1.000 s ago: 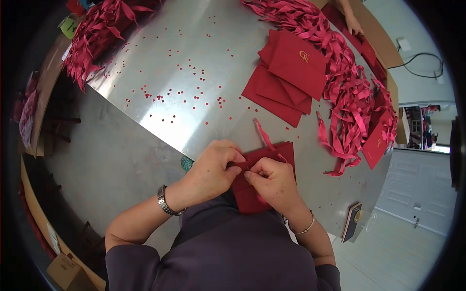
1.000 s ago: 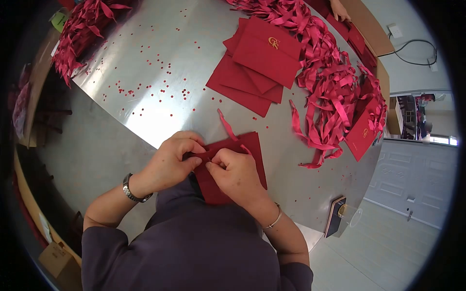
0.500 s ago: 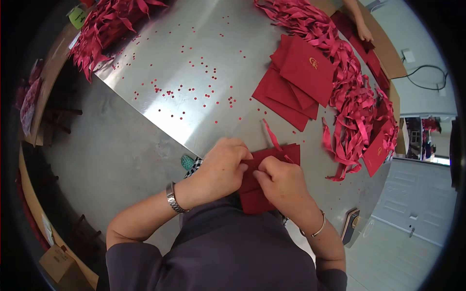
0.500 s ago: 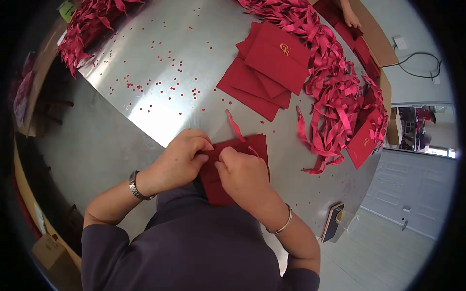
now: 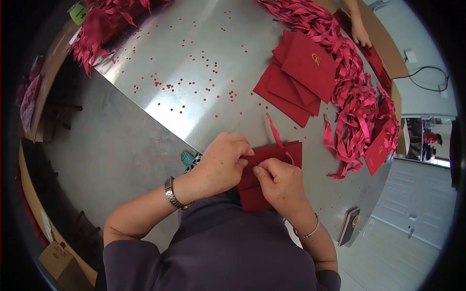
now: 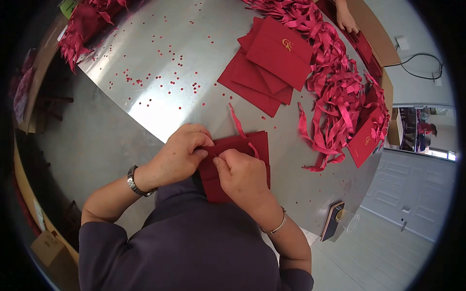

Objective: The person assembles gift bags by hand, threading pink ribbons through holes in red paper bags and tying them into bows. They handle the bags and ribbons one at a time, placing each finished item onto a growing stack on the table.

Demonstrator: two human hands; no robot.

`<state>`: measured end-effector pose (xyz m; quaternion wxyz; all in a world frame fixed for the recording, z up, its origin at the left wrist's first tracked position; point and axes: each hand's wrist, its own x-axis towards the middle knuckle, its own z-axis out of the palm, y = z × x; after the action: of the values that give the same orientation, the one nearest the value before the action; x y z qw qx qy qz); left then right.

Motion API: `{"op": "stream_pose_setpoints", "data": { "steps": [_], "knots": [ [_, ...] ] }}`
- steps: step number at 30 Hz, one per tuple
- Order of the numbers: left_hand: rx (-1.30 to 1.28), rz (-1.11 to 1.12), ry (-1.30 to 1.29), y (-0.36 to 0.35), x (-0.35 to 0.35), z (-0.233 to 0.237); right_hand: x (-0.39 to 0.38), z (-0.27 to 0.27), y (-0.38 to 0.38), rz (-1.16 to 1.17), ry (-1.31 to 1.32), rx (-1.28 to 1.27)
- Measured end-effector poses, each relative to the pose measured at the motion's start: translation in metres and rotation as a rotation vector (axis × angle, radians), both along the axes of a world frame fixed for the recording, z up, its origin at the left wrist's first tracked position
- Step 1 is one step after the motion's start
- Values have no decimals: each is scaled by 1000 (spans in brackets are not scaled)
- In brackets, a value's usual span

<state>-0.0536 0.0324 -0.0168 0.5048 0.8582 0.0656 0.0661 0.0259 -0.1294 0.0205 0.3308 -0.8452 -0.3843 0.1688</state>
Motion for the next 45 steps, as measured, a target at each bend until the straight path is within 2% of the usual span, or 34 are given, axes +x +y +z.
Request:
{"op": "stream_pose_setpoints", "data": {
  "steps": [3, 5, 9, 11, 12, 14, 15, 17, 18, 21, 22, 23, 26, 28, 30, 32, 36, 40, 45],
  "knots": [
    [-10, -5, -38, 2, -1, -2, 2, -3, 4, -6, -12, -20],
    [-56, -1, -23, 4, -2, -1, 4, 0, 8, -62, 155, -84],
    [-14, -7, -39, 3, -2, -2, 5, -2, 14, -31, 106, -125],
    [6, 3, -68, 1, -2, -2, -2, -3, 17, 73, -277, -208],
    [11, 2, -77, 0, -2, -2, -6, -3, 19, 70, -287, -203],
    [68, -3, -91, 0, -1, -1, -13, -3, 22, 154, -548, -280],
    [98, -13, -73, -1, -1, -7, -15, -3, 22, 135, -522, -290],
    [158, -29, -99, -2, -1, -4, -6, -2, 20, 71, -252, -260],
    [155, -36, -101, -2, -2, -3, 2, -11, 14, 38, -116, -169],
    [235, -71, -102, 0, -2, -1, -7, -22, 10, -45, -149, -155],
    [245, -66, -106, 0, 0, -1, -7, -24, 9, -38, -170, -89],
    [244, -67, -134, 1, 2, 0, -7, -21, 7, -40, -80, -157],
    [241, -69, -185, -7, 2, 8, -3, -20, 2, -41, -27, -92],
    [269, -10, -210, -12, 2, 10, -3, -24, -1, -31, -85, -92],
    [297, -45, -131, -10, 6, 10, -6, -25, -3, -6, -115, -99],
    [212, -101, -36, -9, 10, 13, -10, -26, -10, -35, -172, -25],
    [284, -113, -6, -10, 8, 8, -8, -26, -19, -38, -144, 7],
    [226, -131, 14, -11, 9, 5, -12, -22, -25, -61, -73, 87],
    [189, -135, -22, -12, 5, 11, -13, -21, -29, -48, -143, 179]
  ]
}}
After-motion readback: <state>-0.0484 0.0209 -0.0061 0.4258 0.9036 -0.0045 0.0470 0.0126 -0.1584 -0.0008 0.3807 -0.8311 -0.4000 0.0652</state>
